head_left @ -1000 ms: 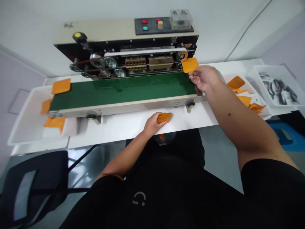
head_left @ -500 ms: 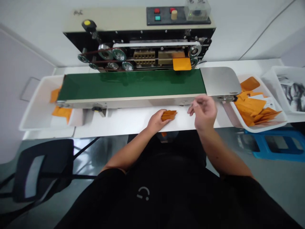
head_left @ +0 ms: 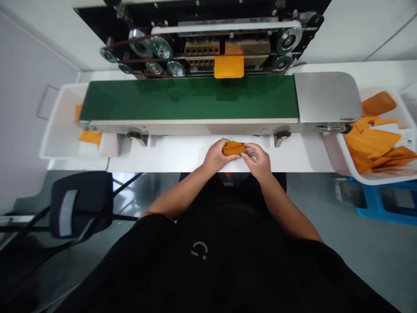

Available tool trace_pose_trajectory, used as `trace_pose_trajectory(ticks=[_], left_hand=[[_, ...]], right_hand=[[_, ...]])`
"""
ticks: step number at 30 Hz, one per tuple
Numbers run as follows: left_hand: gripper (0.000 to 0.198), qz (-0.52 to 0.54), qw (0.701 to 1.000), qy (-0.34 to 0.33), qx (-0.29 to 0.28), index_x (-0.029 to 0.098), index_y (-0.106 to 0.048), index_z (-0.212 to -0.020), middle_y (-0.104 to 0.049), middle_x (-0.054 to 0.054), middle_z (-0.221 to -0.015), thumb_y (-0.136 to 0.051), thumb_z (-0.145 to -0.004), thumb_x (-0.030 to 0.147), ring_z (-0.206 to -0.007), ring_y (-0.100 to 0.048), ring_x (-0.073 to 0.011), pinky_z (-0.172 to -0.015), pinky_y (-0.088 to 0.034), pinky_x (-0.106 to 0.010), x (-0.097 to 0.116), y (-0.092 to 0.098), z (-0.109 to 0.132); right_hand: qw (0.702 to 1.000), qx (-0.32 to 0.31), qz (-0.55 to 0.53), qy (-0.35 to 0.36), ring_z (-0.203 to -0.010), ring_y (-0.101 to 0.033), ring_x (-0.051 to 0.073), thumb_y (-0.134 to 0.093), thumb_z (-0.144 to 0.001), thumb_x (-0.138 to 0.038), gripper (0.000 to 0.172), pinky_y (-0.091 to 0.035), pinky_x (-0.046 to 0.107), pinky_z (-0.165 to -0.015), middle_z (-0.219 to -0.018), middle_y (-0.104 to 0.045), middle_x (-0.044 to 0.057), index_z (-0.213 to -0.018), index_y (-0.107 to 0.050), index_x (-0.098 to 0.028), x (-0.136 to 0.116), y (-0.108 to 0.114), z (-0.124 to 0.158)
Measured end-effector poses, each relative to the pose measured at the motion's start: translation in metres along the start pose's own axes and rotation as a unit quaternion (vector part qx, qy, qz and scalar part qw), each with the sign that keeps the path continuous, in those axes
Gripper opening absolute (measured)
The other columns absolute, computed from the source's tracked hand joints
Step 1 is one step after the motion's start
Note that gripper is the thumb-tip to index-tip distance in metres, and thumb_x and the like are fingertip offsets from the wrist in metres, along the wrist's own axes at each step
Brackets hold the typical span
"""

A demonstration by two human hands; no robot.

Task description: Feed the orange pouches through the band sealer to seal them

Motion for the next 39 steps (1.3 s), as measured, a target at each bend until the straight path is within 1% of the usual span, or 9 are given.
trace_pose_trajectory(ticks=[7, 16, 19, 23, 25, 28, 31, 35, 39], left_hand=[[0.063, 0.004, 1.0, 0.004, 0.002, 0.021, -0.064, -0.105, -0.075, -0.004, -0.098, -0.093, -0.068, 0.062, -0.087, -0.071, -0.0232, -0.079, -0.054, -0.033, -0.001, 0.0, 0.001], [0.058, -0.001, 1.0, -0.012, -0.02, 0.021, -0.065, -0.106, -0.076, -0.005, -0.101, -0.094, -0.069, 0.056, -0.09, -0.072, -0.0249, -0.079, -0.056, -0.034, -0.001, -0.001, 0.001], [0.05, -0.008, 1.0, -0.01, -0.013, 0.022, -0.065, -0.107, -0.075, -0.005, -0.102, -0.091, -0.075, 0.05, -0.091, -0.072, -0.025, -0.081, -0.056, -0.035, -0.001, 0.0, 0.001], [0.04, -0.005, 1.0, -0.006, -0.006, 0.022, -0.065, -0.109, -0.075, -0.005, -0.103, -0.085, -0.082, 0.044, -0.093, -0.072, -0.025, -0.084, -0.057, -0.037, 0.0, 0.001, 0.001], [0.04, -0.006, 1.0, -0.005, -0.009, 0.022, -0.064, -0.11, -0.075, -0.006, -0.104, -0.084, -0.082, 0.044, -0.094, -0.072, -0.0256, -0.084, -0.057, -0.038, -0.001, 0.002, 0.0], [0.04, -0.012, 1.0, -0.003, -0.014, 0.022, -0.065, -0.111, -0.075, -0.007, -0.105, -0.084, -0.082, 0.043, -0.094, -0.072, -0.0259, -0.083, -0.057, -0.038, -0.003, 0.001, 0.0], [0.039, -0.01, 1.0, -0.004, -0.016, 0.022, -0.065, -0.11, -0.075, -0.006, -0.103, -0.083, -0.082, 0.042, -0.092, -0.072, -0.0247, -0.082, -0.057, -0.037, -0.004, 0.001, 0.0], [0.039, -0.007, 1.0, -0.011, -0.014, 0.023, -0.065, -0.11, -0.075, -0.006, -0.103, -0.083, -0.083, 0.043, -0.091, -0.073, -0.0245, -0.081, -0.058, -0.037, -0.006, 0.0, 0.001], [0.04, -0.008, 1.0, -0.017, -0.009, 0.023, -0.065, -0.111, -0.076, -0.007, -0.104, -0.084, -0.083, 0.044, -0.093, -0.074, -0.0264, -0.082, -0.059, -0.039, -0.005, 0.0, 0.001]], right_hand=[[1.0, -0.023, -0.004, 0.005, -0.094, -0.073, 0.022, -0.074, -0.088, -0.038, 0.035, -0.06, 0.04, -0.091, -0.107, -0.075, 0.007, -0.12, -0.069, -0.024, 0.007, -0.002, 0.002], [0.994, 0.053, -0.08, -0.048, -0.089, -0.071, 0.02, -0.069, -0.089, -0.043, 0.023, -0.061, 0.038, -0.087, -0.094, -0.07, 0.005, -0.095, -0.063, -0.022, 0.01, 0.0, 0.0], [0.984, 0.126, -0.119, -0.048, -0.082, -0.07, 0.019, -0.069, -0.089, -0.043, 0.024, -0.062, 0.036, -0.082, -0.089, -0.067, 0.004, -0.095, -0.059, -0.023, -0.004, 0.008, 0.006], [0.956, 0.257, -0.145, -0.002, -0.063, -0.066, 0.015, -0.065, -0.093, -0.046, 0.027, -0.059, 0.032, -0.064, -0.085, -0.065, 0.0, -0.103, -0.049, -0.026, -0.052, 0.043, 0.011], [0.945, 0.277, -0.172, 0.013, -0.051, -0.06, 0.012, -0.063, -0.096, -0.046, 0.028, -0.053, 0.028, -0.052, -0.081, -0.063, -0.003, -0.105, -0.044, -0.027, -0.082, 0.07, -0.001], [0.944, 0.257, -0.206, 0.003, -0.042, -0.049, 0.009, -0.068, -0.095, -0.039, 0.028, -0.039, 0.02, -0.042, -0.066, -0.055, -0.007, -0.105, -0.044, -0.027, -0.118, 0.113, -0.042], [0.95, 0.224, -0.201, -0.087, -0.038, -0.036, 0.006, -0.067, -0.098, -0.028, 0.02, -0.025, 0.017, -0.039, -0.055, -0.043, -0.01, -0.098, -0.048, -0.024, -0.131, 0.144, -0.093], [0.952, 0.176, -0.184, -0.168, -0.045, -0.044, 0.005, -0.056, -0.105, -0.016, 0.011, -0.035, 0.017, -0.049, -0.059, -0.055, -0.007, -0.104, -0.048, -0.024, -0.133, 0.157, -0.14], [0.95, 0.178, -0.163, -0.197, -0.055, -0.053, 0.009, -0.05, -0.105, -0.007, 0.02, -0.042, 0.02, -0.057, -0.066, -0.059, -0.006, -0.111, -0.043, -0.025, -0.135, 0.155, -0.161]])
Point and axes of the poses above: each hand's wrist, its own z-axis away from the middle knuckle, its own y-axis out of the back of the hand, x = y × z, the point moved 2 cm from there along -z, towards the middle knuckle
